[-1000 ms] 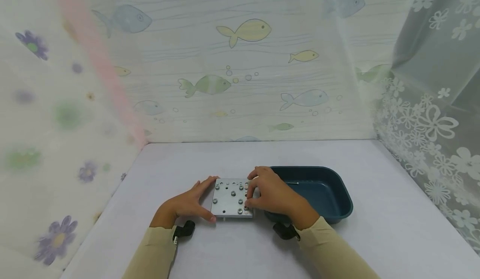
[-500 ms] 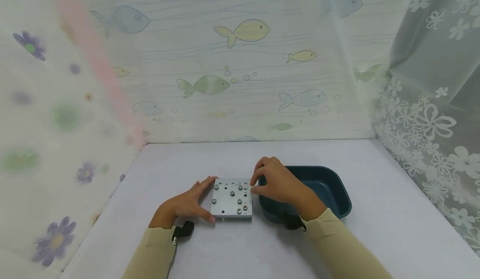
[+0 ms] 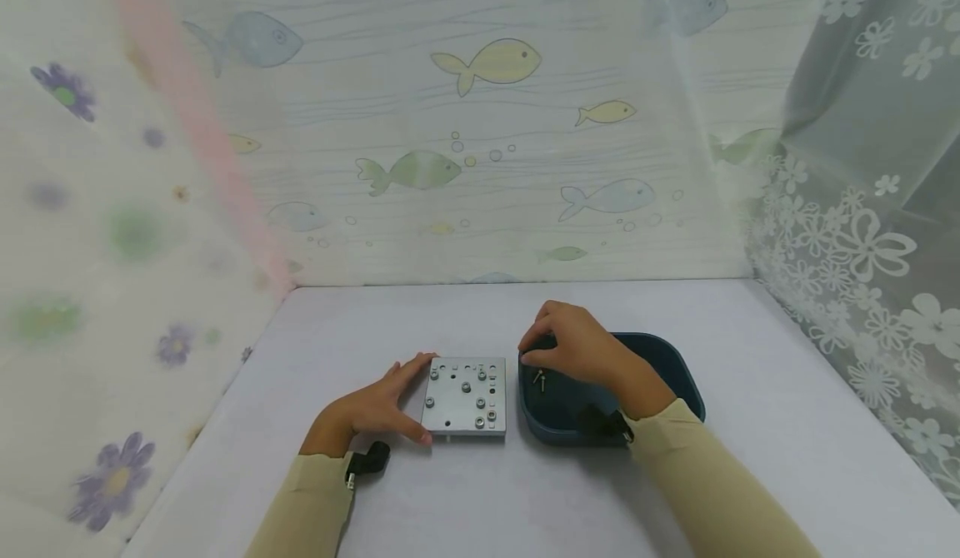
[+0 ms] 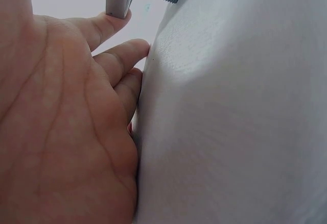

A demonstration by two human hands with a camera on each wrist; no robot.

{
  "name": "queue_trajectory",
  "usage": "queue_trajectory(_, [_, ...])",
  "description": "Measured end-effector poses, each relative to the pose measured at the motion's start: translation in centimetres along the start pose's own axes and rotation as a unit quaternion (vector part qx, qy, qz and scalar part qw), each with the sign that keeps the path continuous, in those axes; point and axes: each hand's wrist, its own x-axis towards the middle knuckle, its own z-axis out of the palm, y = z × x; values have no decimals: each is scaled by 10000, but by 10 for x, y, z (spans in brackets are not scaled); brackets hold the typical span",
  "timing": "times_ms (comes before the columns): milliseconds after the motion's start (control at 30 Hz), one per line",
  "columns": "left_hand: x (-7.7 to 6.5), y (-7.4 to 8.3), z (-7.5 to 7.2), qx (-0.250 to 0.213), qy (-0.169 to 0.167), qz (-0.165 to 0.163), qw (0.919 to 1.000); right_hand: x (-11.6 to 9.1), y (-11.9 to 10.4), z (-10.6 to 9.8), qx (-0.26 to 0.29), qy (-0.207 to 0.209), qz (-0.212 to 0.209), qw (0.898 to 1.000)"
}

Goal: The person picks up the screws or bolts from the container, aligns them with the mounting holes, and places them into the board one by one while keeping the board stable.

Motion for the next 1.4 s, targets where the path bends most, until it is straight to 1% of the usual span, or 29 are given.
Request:
queue_trajectory(133, [-1, 1, 0, -4, -1, -3, 10000, -1, 8, -3, 123, -23, 73, 9999])
queue_trajectory(367, [-1, 1, 0, -21, 6, -10, 10000, 0, 27, -7, 305, -91, 6, 9995])
queue_trajectory(533, [-1, 1, -1, -20, 3, 4, 10000, 1, 40, -7, 508, -236, 87, 9984])
queue_trajectory(767, [-1, 2, -1, -5, 12, 24, 10000, 1, 52, -6, 776, -382, 139, 9962])
queue_trajectory(933, [-1, 1, -1, -28, 9, 1, 10000, 2, 57, -5, 730, -555, 179, 9956])
queue_trajectory(1133, [0, -1, -1, -7, 4, 16, 10000, 1, 62, -1, 659, -889, 220, 9936])
queue_trajectory(1400, [0, 0, 0, 32, 18, -7, 10000, 3, 67, 6, 420, -1074, 567, 9917])
